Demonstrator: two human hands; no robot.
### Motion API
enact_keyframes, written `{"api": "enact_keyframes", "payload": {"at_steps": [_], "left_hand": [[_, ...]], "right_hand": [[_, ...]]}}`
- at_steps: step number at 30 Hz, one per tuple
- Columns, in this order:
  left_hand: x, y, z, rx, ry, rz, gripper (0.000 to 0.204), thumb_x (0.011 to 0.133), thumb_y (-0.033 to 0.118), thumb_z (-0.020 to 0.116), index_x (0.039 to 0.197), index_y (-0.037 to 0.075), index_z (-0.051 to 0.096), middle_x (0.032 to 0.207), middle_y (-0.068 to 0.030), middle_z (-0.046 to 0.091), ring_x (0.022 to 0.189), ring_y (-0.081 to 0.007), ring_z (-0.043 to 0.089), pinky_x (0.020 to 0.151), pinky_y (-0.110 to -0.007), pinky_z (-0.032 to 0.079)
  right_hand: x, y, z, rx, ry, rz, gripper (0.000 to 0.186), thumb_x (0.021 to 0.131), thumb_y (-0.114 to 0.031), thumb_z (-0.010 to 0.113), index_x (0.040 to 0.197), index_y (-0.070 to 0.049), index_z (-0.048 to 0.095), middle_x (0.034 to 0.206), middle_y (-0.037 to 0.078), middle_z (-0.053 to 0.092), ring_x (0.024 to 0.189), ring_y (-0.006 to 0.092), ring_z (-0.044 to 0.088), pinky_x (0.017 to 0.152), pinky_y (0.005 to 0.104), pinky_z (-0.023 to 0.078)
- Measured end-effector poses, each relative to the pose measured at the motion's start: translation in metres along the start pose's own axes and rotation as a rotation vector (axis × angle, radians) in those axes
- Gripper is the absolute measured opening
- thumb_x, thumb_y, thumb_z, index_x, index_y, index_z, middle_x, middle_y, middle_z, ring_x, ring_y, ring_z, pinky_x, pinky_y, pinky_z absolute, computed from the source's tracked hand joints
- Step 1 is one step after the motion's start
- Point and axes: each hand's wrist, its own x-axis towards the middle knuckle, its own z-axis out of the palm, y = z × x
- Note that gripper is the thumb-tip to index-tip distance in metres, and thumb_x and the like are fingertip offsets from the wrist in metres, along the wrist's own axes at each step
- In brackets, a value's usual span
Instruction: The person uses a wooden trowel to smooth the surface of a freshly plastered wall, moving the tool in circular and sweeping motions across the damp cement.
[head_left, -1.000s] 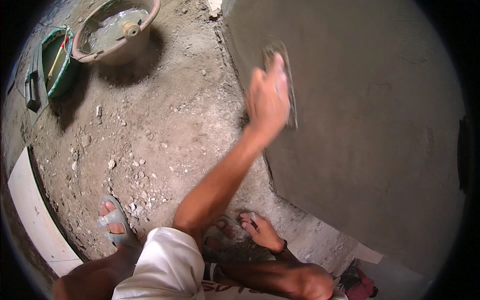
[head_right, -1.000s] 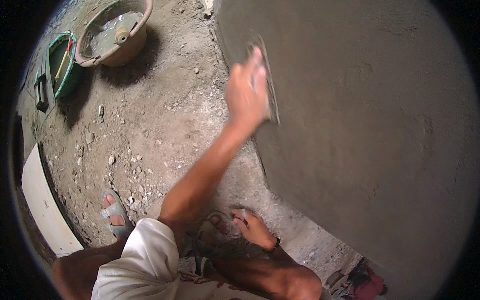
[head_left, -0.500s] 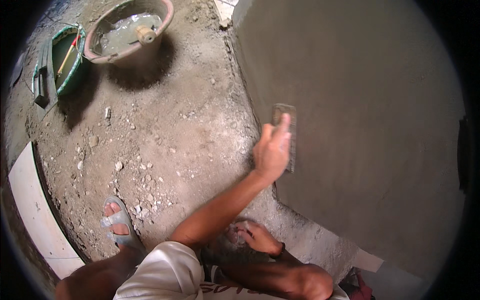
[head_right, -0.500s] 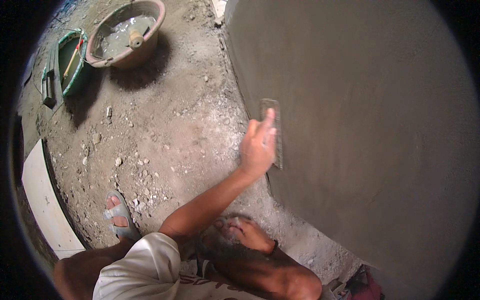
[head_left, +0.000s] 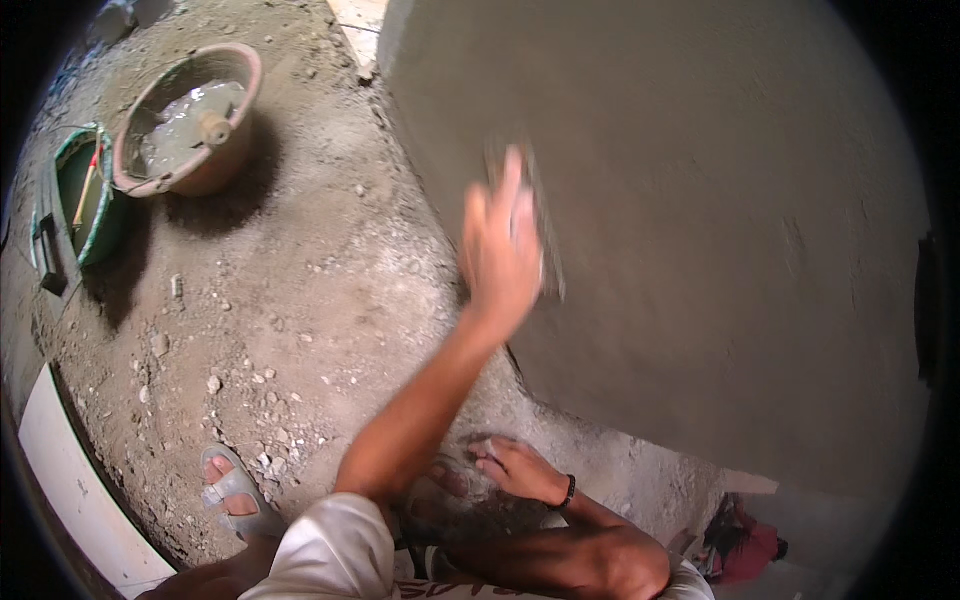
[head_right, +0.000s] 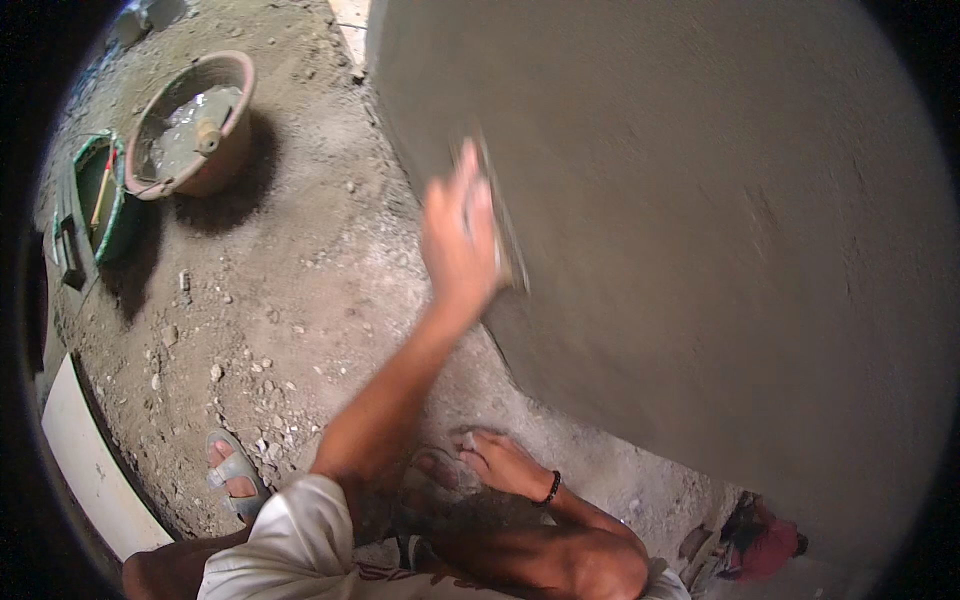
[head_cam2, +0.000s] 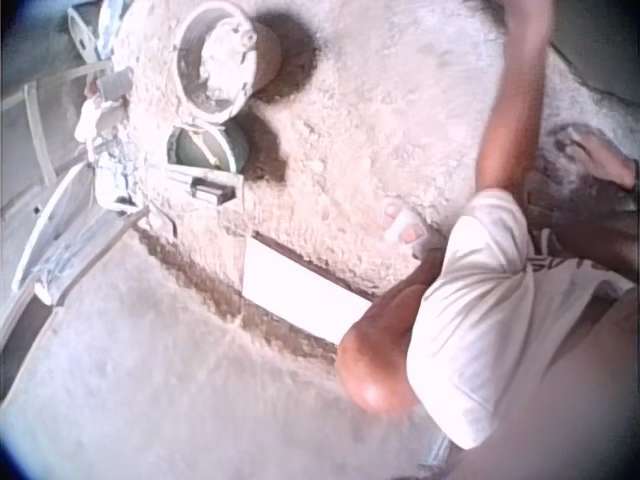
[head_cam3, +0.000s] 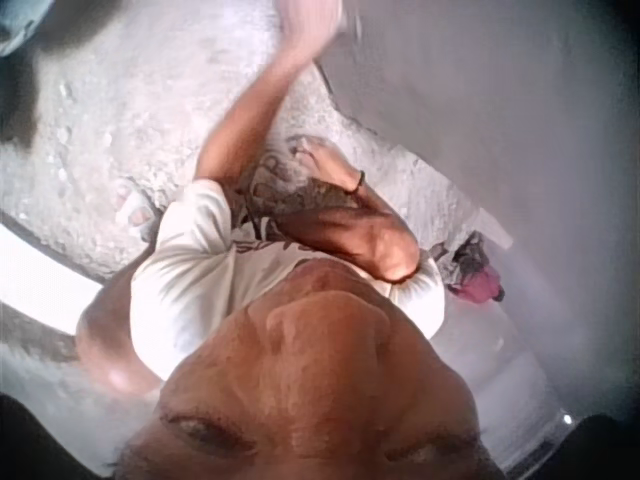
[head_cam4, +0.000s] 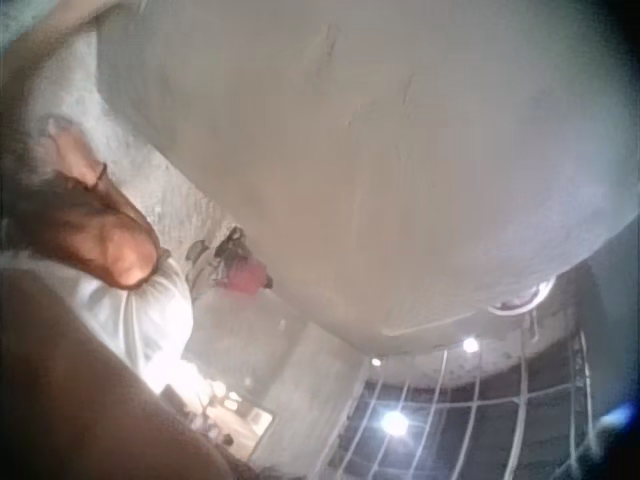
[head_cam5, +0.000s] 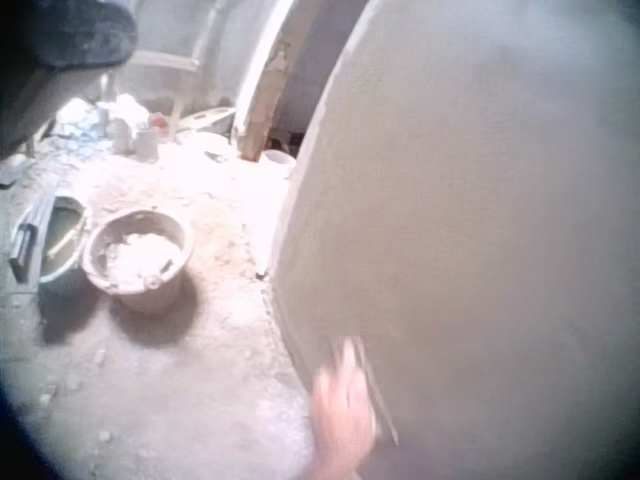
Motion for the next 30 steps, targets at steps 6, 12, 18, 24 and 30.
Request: {"api": "enact_keyframes", "payload": {"at_steps": [6,12,18,24,30], "left_hand": [[-0.009,0.084,-0.014,-0.066,0.033,0.369,0.055,0.087,0.008,0.071,0.139,0.019,0.060,0.084,-0.0078,0.050,0.066,-0.0195,0.056,0.053,-0.034,0.049],[-0.025,0.060,-0.002,0.034,0.121,0.591,0.048,0.092,0.015,0.067,0.139,0.022,0.060,0.082,-0.0056,0.049,0.064,-0.0180,0.055,0.050,-0.032,0.048],[0.061,0.025,-0.020,0.173,0.063,0.138,0.044,0.100,0.018,0.058,0.144,0.019,0.056,0.083,-0.0028,0.048,0.065,-0.0132,0.049,0.051,-0.029,0.046],[-0.003,0.074,-0.007,-0.015,0.024,0.432,0.048,0.098,0.016,0.060,0.145,0.018,0.054,0.086,-0.0085,0.051,0.069,-0.0215,0.056,0.056,-0.036,0.051],[0.110,0.083,-0.034,0.097,0.050,0.190,0.048,0.097,0.016,0.060,0.145,0.017,0.054,0.085,-0.0097,0.052,0.069,-0.0226,0.055,0.059,-0.036,0.049]], "right_hand": [[-0.007,0.001,0.001,0.007,0.013,0.058,0.028,0.098,-0.012,0.056,0.122,0.000,0.060,0.114,0.025,0.065,0.104,0.0434,0.063,0.092,0.0458,0.050],[-0.003,0.009,0.018,-0.109,-0.008,-0.021,0.028,0.097,-0.013,0.056,0.122,0.002,0.059,0.114,0.025,0.065,0.107,0.0446,0.062,0.092,0.0473,0.050],[-0.009,0.001,0.010,-0.007,0.002,0.050,0.027,0.097,-0.012,0.057,0.119,0.002,0.061,0.114,0.024,0.066,0.105,0.0420,0.063,0.092,0.0444,0.051],[-0.013,0.001,0.026,-0.042,-0.004,0.039,0.029,0.097,-0.014,0.056,0.121,0.001,0.061,0.114,0.024,0.066,0.106,0.0420,0.063,0.092,0.0452,0.051],[-0.020,0.001,0.030,-0.052,0.015,-0.014,0.030,0.097,-0.016,0.056,0.121,0.001,0.061,0.112,0.023,0.066,0.104,0.0404,0.064,0.092,0.0456,0.051]]}}
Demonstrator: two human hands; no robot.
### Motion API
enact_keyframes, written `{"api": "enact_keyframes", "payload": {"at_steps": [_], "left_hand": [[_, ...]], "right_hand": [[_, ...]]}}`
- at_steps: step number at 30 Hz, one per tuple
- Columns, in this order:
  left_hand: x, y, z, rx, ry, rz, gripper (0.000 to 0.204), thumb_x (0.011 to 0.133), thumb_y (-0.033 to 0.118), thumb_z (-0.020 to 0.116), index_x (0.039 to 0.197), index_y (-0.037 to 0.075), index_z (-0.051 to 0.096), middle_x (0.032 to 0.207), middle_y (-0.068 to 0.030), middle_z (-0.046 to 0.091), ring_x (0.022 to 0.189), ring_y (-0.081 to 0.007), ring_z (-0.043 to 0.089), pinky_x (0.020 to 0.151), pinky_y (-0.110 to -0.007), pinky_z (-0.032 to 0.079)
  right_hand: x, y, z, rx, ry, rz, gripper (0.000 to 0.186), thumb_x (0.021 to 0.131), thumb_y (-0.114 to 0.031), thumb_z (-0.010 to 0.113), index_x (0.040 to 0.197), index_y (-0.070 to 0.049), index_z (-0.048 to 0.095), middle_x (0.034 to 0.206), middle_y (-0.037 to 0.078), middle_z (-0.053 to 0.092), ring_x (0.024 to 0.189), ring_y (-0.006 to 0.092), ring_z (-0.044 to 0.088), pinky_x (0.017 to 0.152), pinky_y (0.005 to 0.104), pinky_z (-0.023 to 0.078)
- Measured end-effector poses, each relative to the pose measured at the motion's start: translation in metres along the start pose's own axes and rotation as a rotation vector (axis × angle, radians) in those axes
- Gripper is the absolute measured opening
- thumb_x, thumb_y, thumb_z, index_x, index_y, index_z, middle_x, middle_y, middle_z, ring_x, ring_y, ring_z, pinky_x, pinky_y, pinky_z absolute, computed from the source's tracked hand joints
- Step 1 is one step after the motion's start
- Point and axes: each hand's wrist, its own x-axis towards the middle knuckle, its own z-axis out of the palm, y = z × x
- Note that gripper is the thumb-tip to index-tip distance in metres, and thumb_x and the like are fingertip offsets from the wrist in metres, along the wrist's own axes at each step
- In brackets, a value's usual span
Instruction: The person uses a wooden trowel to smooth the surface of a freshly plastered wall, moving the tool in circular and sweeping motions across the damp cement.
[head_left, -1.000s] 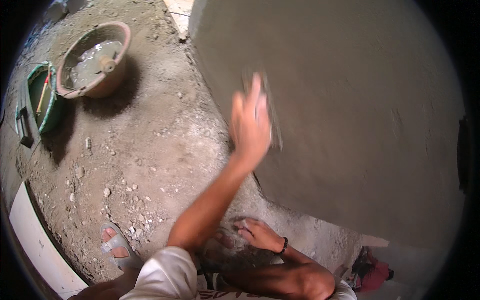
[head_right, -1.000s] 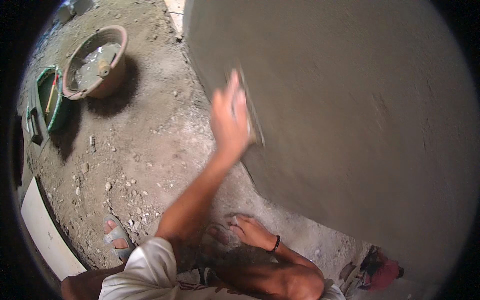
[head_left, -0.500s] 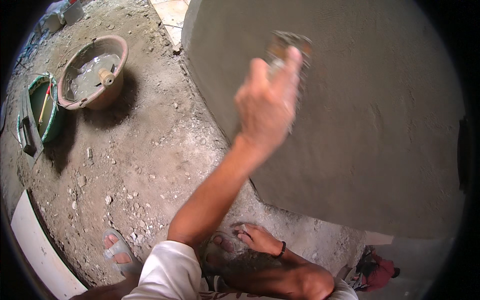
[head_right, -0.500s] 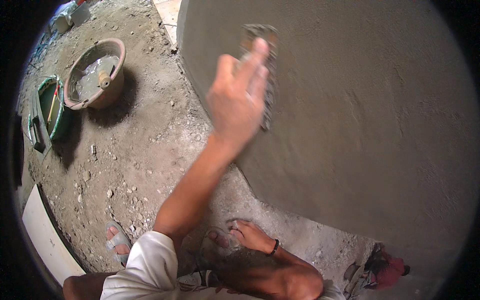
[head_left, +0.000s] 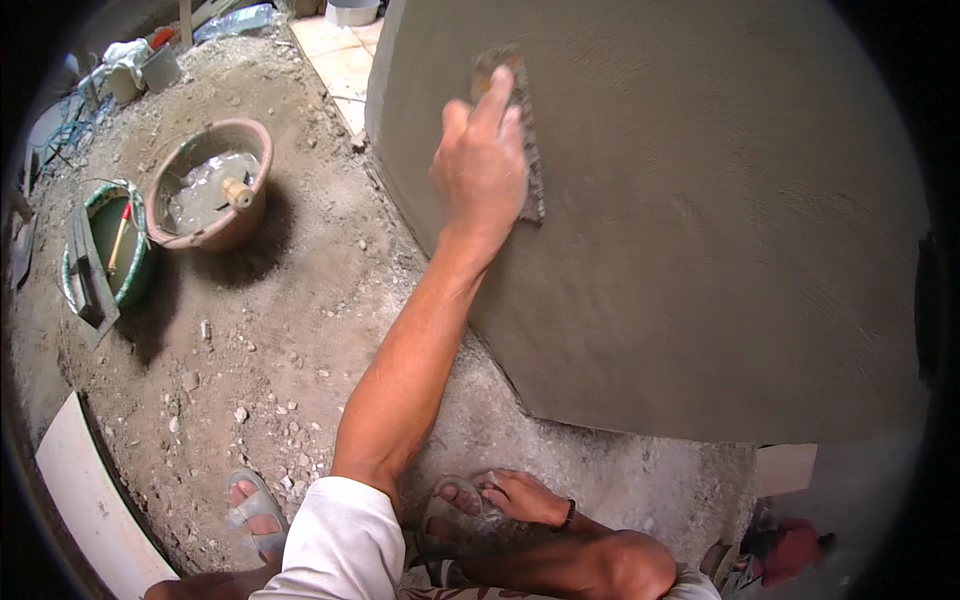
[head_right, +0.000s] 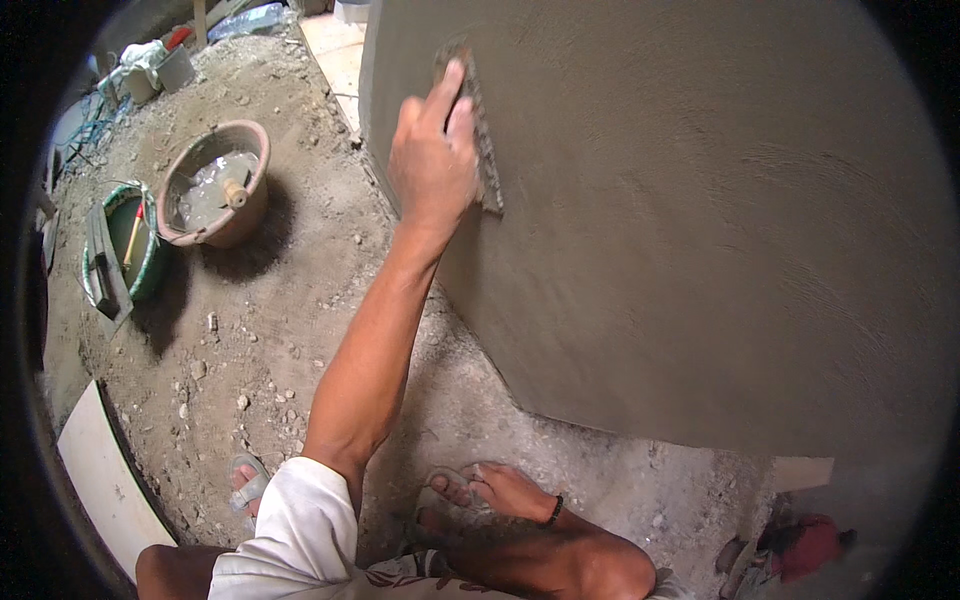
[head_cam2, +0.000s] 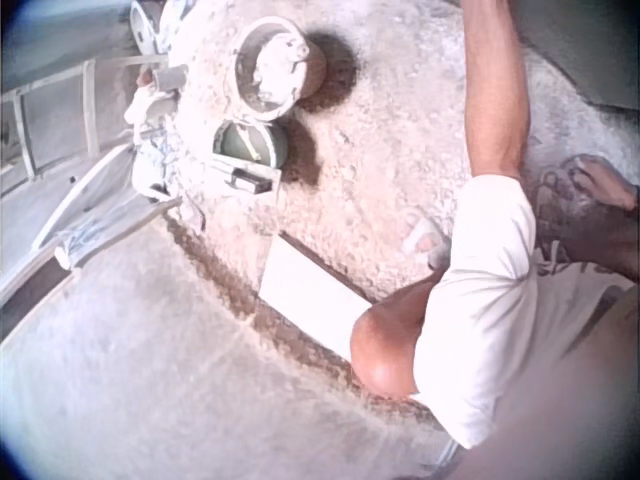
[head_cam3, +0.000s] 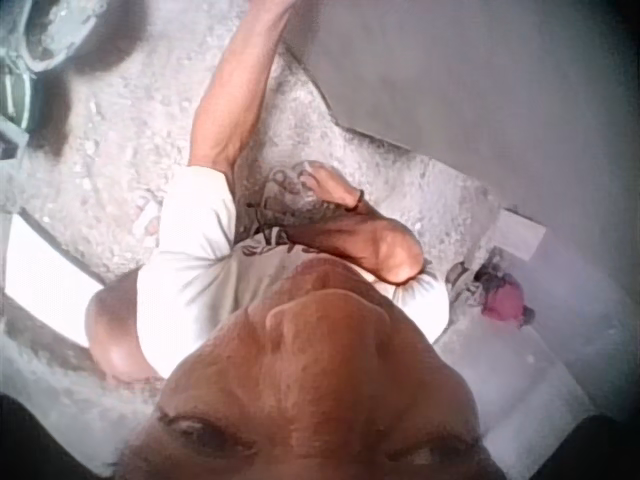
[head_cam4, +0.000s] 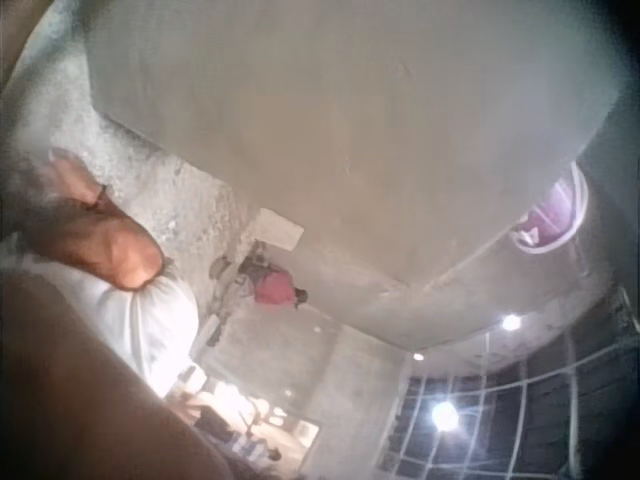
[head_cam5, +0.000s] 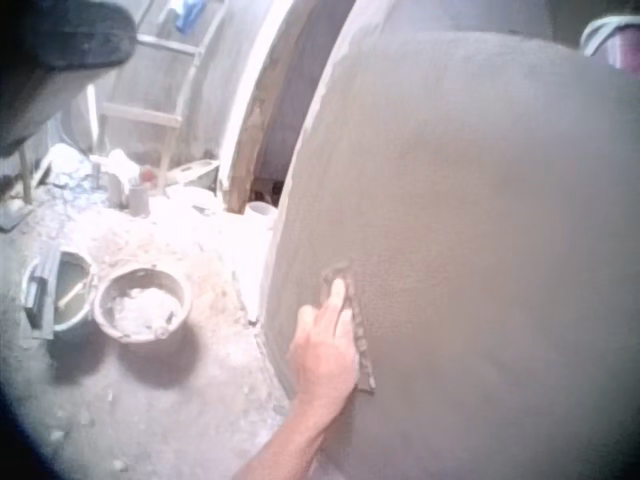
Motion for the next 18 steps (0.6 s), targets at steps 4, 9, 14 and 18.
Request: {"api": "enact_keyframes", "payload": {"at_steps": [4,9,14,18], "left_hand": [[-0.077,-0.020,0.024,0.010,-0.077,-0.060,0.050,0.096,0.015,0.063,0.146,0.013,0.053,0.083,-0.0026,0.050,0.069,-0.0146,0.048,0.060,-0.026,0.044],[-0.031,0.048,0.002,-0.019,0.046,0.437,0.046,0.097,0.017,0.059,0.143,0.022,0.054,0.087,-0.0133,0.054,0.072,-0.0315,0.063,0.061,-0.044,0.054],[0.038,-0.030,0.005,0.000,0.086,-0.029,0.040,0.100,0.024,0.057,0.140,0.016,0.059,0.086,-0.0131,0.056,0.079,-0.0282,0.061,0.071,-0.043,0.053],[-0.045,-0.016,0.012,-0.005,-0.163,-0.182,0.047,0.099,0.022,0.059,0.145,0.013,0.054,0.088,-0.0106,0.056,0.086,-0.0256,0.063,0.077,-0.043,0.053]], "right_hand": [[0.002,0.000,-0.003,-0.014,0.021,0.017,0.027,0.097,-0.016,0.056,0.115,0.003,0.061,0.115,0.024,0.066,0.108,0.0425,0.062,0.093,0.0471,0.050],[0.000,0.005,-0.001,0.007,0.056,-0.006,0.027,0.097,-0.016,0.056,0.115,0.003,0.062,0.114,0.024,0.066,0.106,0.0423,0.063,0.092,0.0466,0.051],[-0.006,-0.004,-0.004,-0.005,0.025,0.001,0.030,0.097,-0.016,0.056,0.119,0.003,0.062,0.114,0.025,0.066,0.105,0.0417,0.064,0.091,0.0459,0.052],[0.001,-0.006,-0.001,-0.006,0.047,-0.003,0.029,0.098,-0.016,0.057,0.122,-0.001,0.062,0.112,0.022,0.067,0.105,0.0399,0.064,0.090,0.0443,0.052]]}}
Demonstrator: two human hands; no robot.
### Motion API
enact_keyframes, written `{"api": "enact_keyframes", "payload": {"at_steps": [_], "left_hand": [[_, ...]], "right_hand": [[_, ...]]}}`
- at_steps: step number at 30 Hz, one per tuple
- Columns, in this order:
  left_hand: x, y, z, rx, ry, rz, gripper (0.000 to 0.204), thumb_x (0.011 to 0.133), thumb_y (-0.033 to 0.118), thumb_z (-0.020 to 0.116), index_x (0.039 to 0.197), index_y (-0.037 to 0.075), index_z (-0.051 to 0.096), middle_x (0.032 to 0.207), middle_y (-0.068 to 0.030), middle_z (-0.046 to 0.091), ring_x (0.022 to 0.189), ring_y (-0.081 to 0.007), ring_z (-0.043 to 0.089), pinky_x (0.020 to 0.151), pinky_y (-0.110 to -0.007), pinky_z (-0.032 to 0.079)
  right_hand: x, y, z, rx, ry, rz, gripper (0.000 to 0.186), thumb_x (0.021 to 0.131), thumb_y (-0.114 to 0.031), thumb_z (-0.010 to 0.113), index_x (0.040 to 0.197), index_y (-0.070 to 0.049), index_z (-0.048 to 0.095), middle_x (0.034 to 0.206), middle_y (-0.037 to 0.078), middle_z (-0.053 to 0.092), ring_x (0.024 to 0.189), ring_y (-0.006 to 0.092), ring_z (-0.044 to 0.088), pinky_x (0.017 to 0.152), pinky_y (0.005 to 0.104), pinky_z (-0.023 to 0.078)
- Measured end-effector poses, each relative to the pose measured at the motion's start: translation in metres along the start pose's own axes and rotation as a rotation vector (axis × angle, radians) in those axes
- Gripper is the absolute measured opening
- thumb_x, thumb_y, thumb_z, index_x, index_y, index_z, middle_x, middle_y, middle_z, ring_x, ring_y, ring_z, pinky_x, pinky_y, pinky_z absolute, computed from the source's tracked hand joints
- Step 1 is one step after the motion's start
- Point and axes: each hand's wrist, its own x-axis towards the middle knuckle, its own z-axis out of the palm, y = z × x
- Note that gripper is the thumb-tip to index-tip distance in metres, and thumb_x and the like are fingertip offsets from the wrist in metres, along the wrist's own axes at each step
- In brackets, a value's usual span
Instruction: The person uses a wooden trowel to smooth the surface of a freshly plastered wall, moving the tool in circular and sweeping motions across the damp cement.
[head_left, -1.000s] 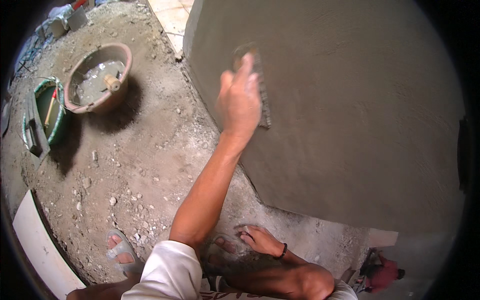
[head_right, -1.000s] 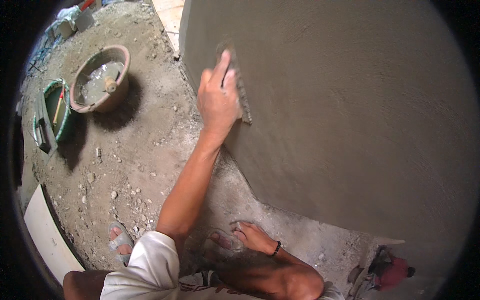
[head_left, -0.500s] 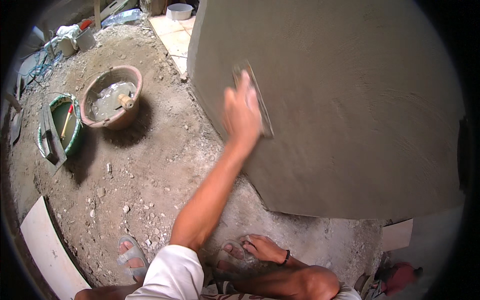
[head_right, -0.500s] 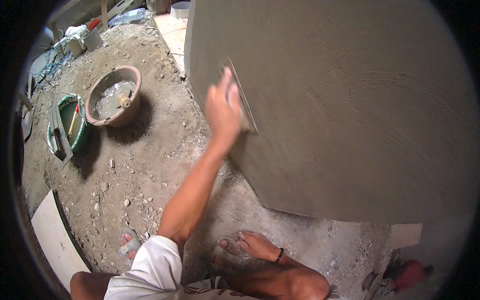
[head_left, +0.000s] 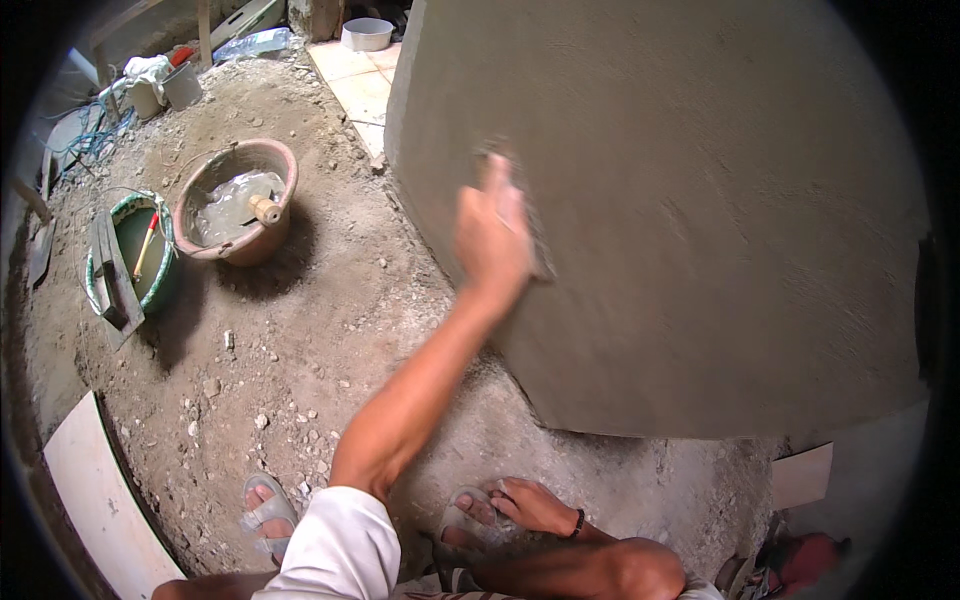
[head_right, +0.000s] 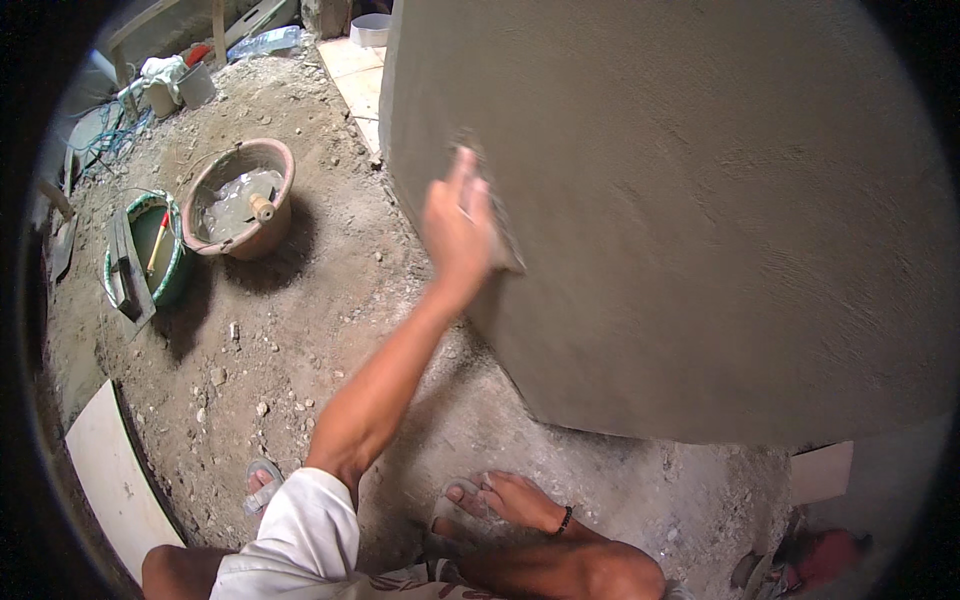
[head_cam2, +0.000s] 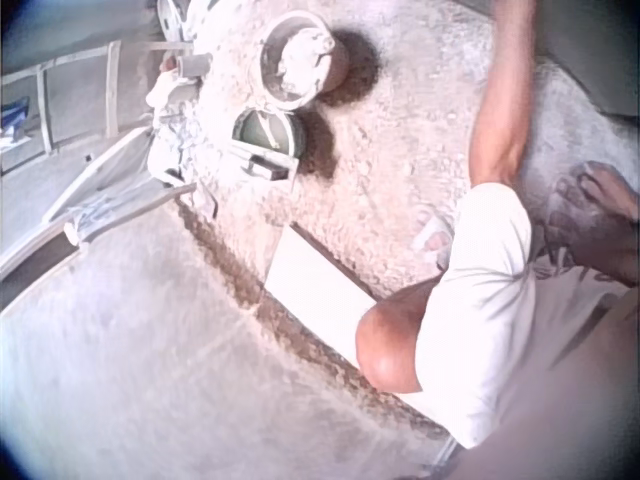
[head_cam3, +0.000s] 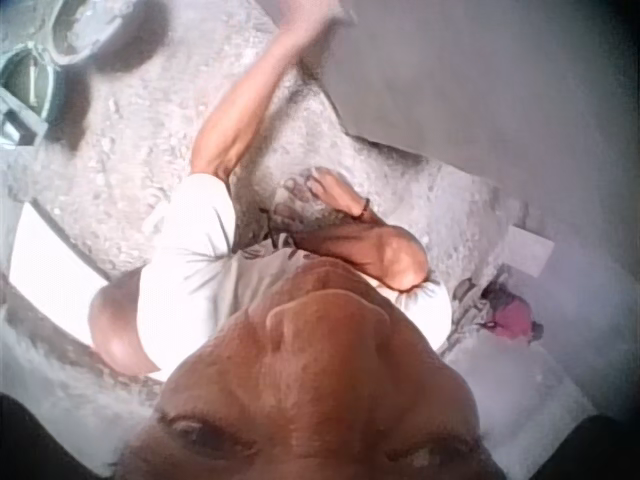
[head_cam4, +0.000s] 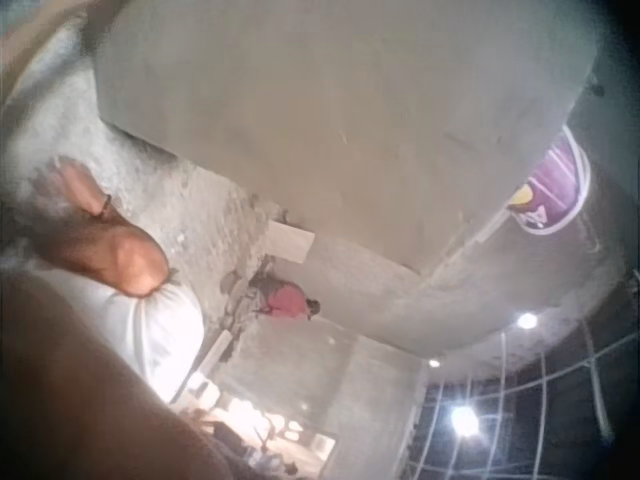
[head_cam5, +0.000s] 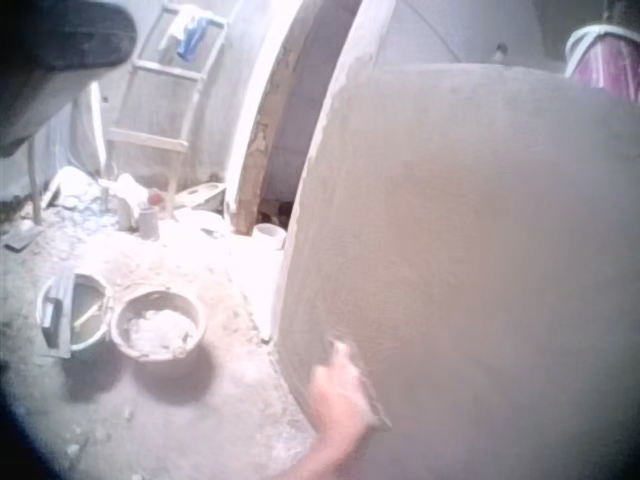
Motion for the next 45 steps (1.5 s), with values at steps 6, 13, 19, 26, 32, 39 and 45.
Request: {"api": "enact_keyframes", "payload": {"at_steps": [6,13,19,26,32,39,45], "left_hand": [[0.062,0.067,-0.032,0.022,0.272,0.594,0.039,0.093,0.020,0.062,0.133,0.019,0.061,0.090,-0.0168,0.055,0.080,-0.0359,0.065,0.064,-0.047,0.054],[0.102,0.037,-0.027,-0.079,0.252,0.177,0.040,0.099,0.031,0.053,0.135,0.016,0.063,0.100,-0.0255,0.061,0.093,-0.0402,0.064,0.084,-0.050,0.050],[-0.075,0.024,0.015,-0.067,0.099,0.240,0.043,0.097,0.014,0.059,0.140,0.018,0.059,0.085,-0.0107,0.050,0.072,-0.0225,0.057,0.058,-0.037,0.049],[-0.098,-0.034,0.027,0.003,0.109,0.301,0.047,0.098,0.017,0.060,0.144,0.023,0.054,0.084,-0.0070,0.050,0.068,-0.0177,0.055,0.059,-0.033,0.051],[-0.048,-0.156,0.040,-0.160,-0.013,-0.459,0.050,0.103,0.021,0.052,0.152,0.018,0.044,0.091,-0.0119,0.053,0.076,-0.0263,0.061,0.070,-0.047,0.052],[-0.072,-0.070,0.028,-0.038,0.019,-0.040,0.049,0.100,0.019,0.057,0.148,0.012,0.049,0.085,-0.0079,0.049,0.075,-0.0188,0.052,0.065,-0.033,0.049],[-0.069,-0.133,0.055,-0.177,-0.020,-0.582,0.048,0.103,0.020,0.054,0.149,0.012,0.048,0.088,-0.0094,0.050,0.079,-0.0197,0.053,0.074,-0.037,0.049]], "right_hand": [[-0.006,0.008,0.011,-0.045,-0.014,-0.029,0.026,0.096,-0.014,0.058,0.117,0.000,0.063,0.110,0.022,0.067,0.102,0.0402,0.065,0.089,0.0441,0.053],[-0.007,0.005,-0.003,-0.032,0.027,-0.006,0.028,0.096,-0.013,0.058,0.119,0.002,0.061,0.116,0.024,0.066,0.108,0.0430,0.062,0.093,0.0461,0.051],[-0.006,0.008,0.016,-0.006,-0.037,-0.002,0.026,0.096,-0.013,0.058,0.117,0.002,0.062,0.116,0.024,0.065,0.107,0.0426,0.062,0.092,0.0453,0.051],[0.011,-0.015,0.003,0.063,-0.091,0.029,0.026,0.097,-0.014,0.058,0.118,0.000,0.063,0.113,0.023,0.066,0.105,0.0404,0.064,0.091,0.0438,0.051],[0.017,-0.012,-0.009,0.025,-0.039,0.119,0.027,0.096,-0.013,0.059,0.119,0.001,0.063,0.109,0.022,0.066,0.102,0.0399,0.065,0.089,0.0441,0.052],[0.021,-0.006,-0.009,0.053,-0.026,-0.015,0.027,0.097,-0.013,0.058,0.119,0.001,0.063,0.104,0.023,0.066,0.098,0.0427,0.064,0.087,0.0448,0.052],[0.025,-0.006,-0.005,0.052,-0.122,0.019,0.027,0.096,-0.012,0.060,0.119,0.002,0.061,0.113,0.026,0.065,0.104,0.0446,0.062,0.090,0.0460,0.051]]}}
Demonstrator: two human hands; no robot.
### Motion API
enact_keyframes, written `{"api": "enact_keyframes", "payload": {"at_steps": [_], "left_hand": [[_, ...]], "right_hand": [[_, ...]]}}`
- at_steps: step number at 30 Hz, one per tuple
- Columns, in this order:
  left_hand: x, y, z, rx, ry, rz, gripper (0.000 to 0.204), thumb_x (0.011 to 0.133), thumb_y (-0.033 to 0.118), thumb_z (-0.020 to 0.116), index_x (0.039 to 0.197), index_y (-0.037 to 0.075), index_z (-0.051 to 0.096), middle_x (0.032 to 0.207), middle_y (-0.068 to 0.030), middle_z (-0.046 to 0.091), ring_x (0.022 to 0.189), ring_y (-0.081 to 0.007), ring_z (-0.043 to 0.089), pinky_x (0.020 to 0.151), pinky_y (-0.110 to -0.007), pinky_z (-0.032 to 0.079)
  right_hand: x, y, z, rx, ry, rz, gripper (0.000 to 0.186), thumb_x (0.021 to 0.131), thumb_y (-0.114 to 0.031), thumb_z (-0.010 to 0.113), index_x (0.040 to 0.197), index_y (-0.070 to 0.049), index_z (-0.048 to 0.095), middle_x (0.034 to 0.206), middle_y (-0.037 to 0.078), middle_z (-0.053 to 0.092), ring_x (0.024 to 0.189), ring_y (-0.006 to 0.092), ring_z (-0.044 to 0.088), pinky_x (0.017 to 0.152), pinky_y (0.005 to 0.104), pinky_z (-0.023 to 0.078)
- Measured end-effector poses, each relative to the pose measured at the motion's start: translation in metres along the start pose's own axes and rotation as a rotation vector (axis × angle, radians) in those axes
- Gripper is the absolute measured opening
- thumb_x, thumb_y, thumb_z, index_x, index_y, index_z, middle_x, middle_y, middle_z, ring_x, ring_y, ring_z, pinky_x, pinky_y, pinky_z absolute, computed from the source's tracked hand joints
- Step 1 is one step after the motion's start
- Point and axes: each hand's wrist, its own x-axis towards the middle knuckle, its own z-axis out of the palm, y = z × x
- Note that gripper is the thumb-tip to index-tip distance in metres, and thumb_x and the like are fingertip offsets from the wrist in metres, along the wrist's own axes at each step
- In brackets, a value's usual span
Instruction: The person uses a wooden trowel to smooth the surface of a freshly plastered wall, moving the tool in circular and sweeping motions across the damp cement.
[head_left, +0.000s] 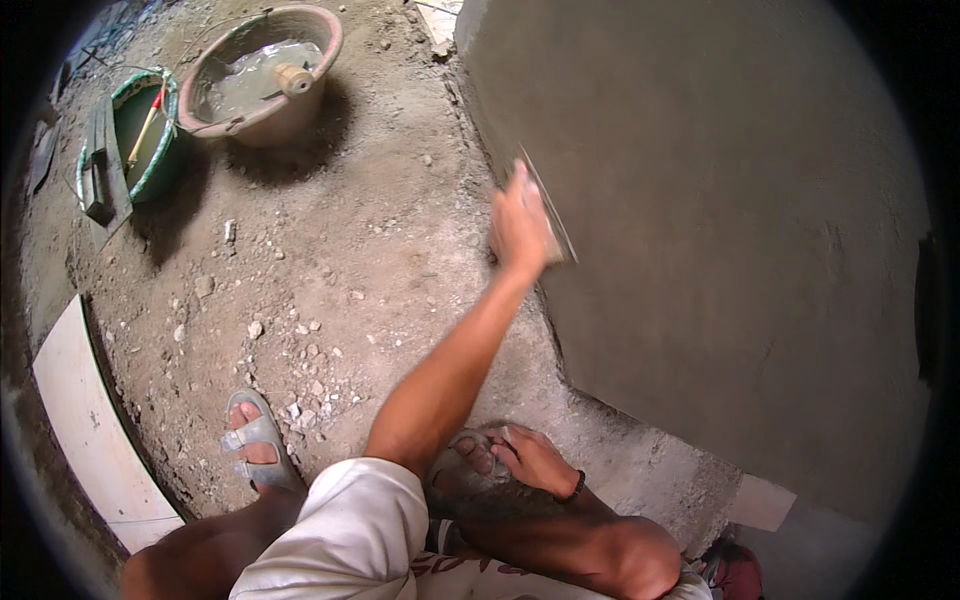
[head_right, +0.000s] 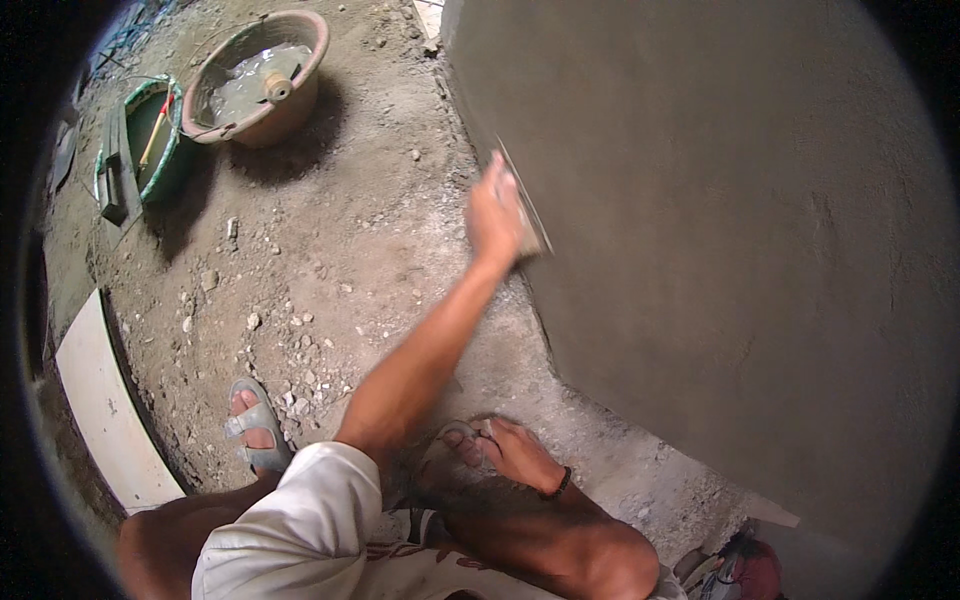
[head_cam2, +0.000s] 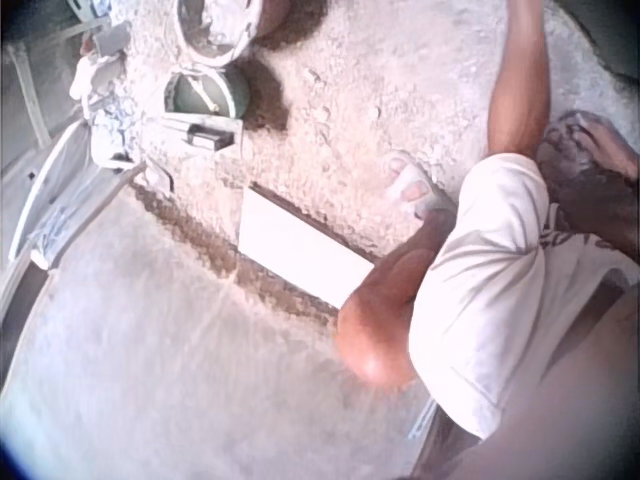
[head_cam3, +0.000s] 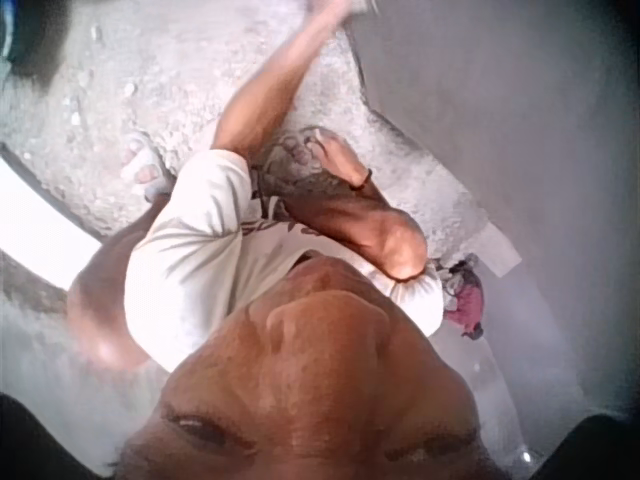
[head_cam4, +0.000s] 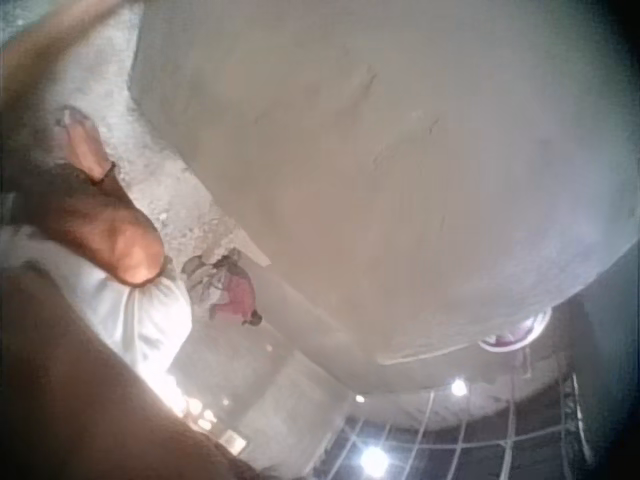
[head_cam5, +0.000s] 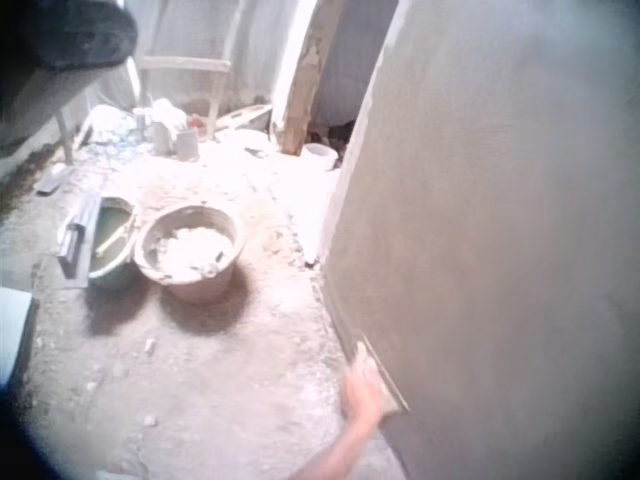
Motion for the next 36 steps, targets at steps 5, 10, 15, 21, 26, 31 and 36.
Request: {"api": "enact_keyframes", "payload": {"at_steps": [5,10,15,21,26,31,36], "left_hand": [[-0.106,0.039,0.000,-0.050,-0.037,0.429,0.047,0.103,0.021,0.052,0.149,0.012,0.047,0.091,-0.0129,0.052,0.079,-0.0228,0.055,0.067,-0.039,0.048],[0.010,0.007,-0.020,0.067,0.014,0.065,0.048,0.104,0.026,0.051,0.150,0.013,0.046,0.099,-0.0155,0.057,0.088,-0.0278,0.061,0.079,-0.041,0.051],[-0.100,-0.008,0.010,0.107,-0.091,-0.033,0.047,0.102,0.021,0.054,0.147,0.010,0.050,0.097,-0.0167,0.057,0.092,-0.0321,0.062,0.086,-0.044,0.049],[-0.036,-0.007,-0.003,0.176,0.046,0.095,0.045,0.102,0.025,0.052,0.146,0.011,0.053,0.092,-0.0138,0.054,0.084,-0.0257,0.058,0.075,-0.040,0.047],[-0.037,-0.019,0.008,0.102,-0.131,-0.266,0.046,0.102,0.023,0.051,0.148,0.020,0.049,0.101,-0.0178,0.055,0.091,-0.0397,0.062,0.080,-0.048,0.052],[-0.070,0.029,0.001,0.169,0.036,0.375,0.049,0.102,0.023,0.054,0.149,0.014,0.045,0.095,-0.0116,0.054,0.083,-0.0269,0.063,0.073,-0.044,0.053],[-0.001,-0.007,-0.014,0.143,-0.055,-0.104,0.042,0.106,0.025,0.049,0.146,0.014,0.051,0.087,-0.0105,0.051,0.078,-0.0222,0.054,0.069,-0.037,0.048]], "right_hand": [[0.009,-0.004,-0.007,-0.039,0.020,-0.049,0.026,0.096,-0.012,0.059,0.118,0.002,0.062,0.112,0.024,0.066,0.103,0.0436,0.063,0.089,0.0475,0.051],[0.001,-0.008,-0.013,0.031,0.036,0.072,0.025,0.097,-0.012,0.059,0.117,0.002,0.063,0.112,0.024,0.066,0.102,0.0436,0.063,0.089,0.0474,0.051],[0.011,-0.007,0.003,0.025,0.060,-0.146,0.026,0.095,-0.011,0.060,0.117,0.002,0.061,0.103,0.025,0.065,0.098,0.0461,0.062,0.084,0.0489,0.051],[0.000,-0.001,0.000,0.010,0.046,-0.012,0.021,0.094,-0.008,0.062,0.112,0.002,0.061,0.105,0.023,0.065,0.099,0.0446,0.063,0.086,0.0456,0.052],[0.004,-0.015,0.002,0.007,0.061,-0.089,0.022,0.094,-0.009,0.063,0.112,0.002,0.063,0.105,0.023,0.067,0.099,0.0435,0.065,0.085,0.0451,0.053],[0.003,-0.001,0.000,-0.042,0.064,-0.083,0.023,0.094,-0.009,0.062,0.114,0.002,0.062,0.105,0.023,0.066,0.098,0.0437,0.064,0.085,0.0460,0.052],[0.002,-0.006,0.001,-0.004,0.061,-0.043,0.021,0.093,-0.008,0.062,0.112,0.002,0.063,0.109,0.023,0.065,0.096,0.0445,0.064,0.083,0.0461,0.052]]}}
